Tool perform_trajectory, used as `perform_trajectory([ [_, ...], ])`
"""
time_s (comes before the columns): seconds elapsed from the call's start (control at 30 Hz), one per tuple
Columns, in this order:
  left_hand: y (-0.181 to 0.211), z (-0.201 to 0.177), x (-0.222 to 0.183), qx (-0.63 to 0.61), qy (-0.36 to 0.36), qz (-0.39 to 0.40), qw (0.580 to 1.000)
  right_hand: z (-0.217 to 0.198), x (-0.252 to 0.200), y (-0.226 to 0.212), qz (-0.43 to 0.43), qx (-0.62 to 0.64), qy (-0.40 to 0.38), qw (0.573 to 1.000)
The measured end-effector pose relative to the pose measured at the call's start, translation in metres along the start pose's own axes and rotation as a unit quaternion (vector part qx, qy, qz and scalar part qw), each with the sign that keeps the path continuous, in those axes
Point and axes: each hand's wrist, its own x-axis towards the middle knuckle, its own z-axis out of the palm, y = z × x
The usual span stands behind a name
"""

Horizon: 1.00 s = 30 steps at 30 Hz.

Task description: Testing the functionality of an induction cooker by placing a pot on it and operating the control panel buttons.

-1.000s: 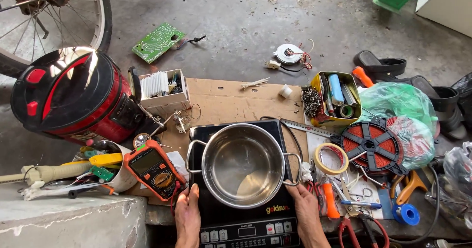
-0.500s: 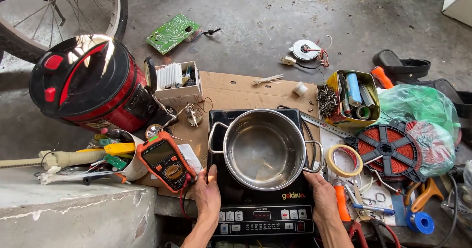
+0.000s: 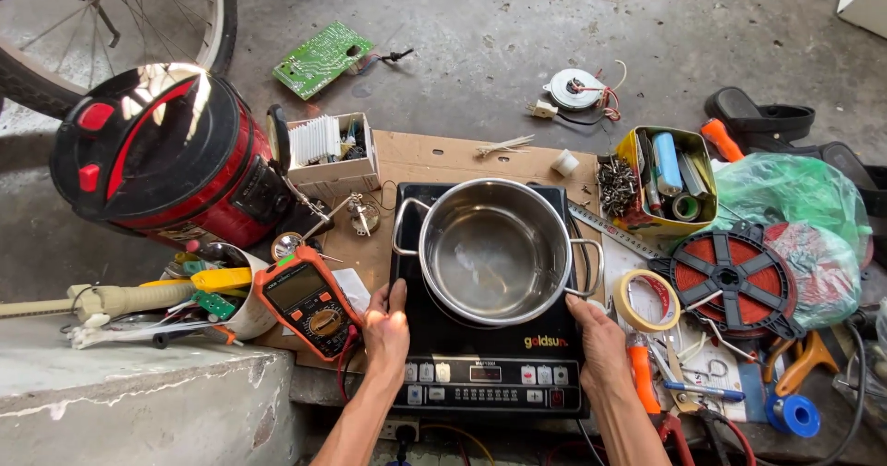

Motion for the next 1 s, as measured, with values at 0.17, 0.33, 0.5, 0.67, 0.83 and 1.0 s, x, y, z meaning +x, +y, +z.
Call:
perform_trajectory([
  [0.17, -0.029, 0.018, 0.046, -0.027, 0.002, 0.034, 0.999, -0.003, 0.054, 0.015, -0.014, 0.003, 0.001, 1.0],
  [0.33, -0.027, 0.026, 0.07, -0.012, 0.016, 0.038, 0.999, -0.009, 0.102, 0.031, -0.029, -0.033, 0.014, 0.999],
  [0.5, -0.051, 0.023, 0.093, 0.001, -0.011, 0.06, 0.998, -0.012, 0.094, 0.027, -0.047, -0.05, -0.03, 0.997],
  [0.67, -0.049, -0.013, 0.023, -0.044, -0.049, 0.041, 0.997, -0.046, 0.037, 0.061, -0.034, -0.045, 0.011, 0.998],
  [0.83, -0.044, -0.045, -0.075, -0.04, -0.062, 0.001, 0.997, -0.038, -0.072, 0.05, -0.038, -0.026, 0.033, 0.998],
  [1.0, -0.081, -0.047, -0.062, -0.215, -0.069, -0.037, 0.973, -0.041, -0.098, 0.045, -0.045, -0.044, -0.022, 0.998],
])
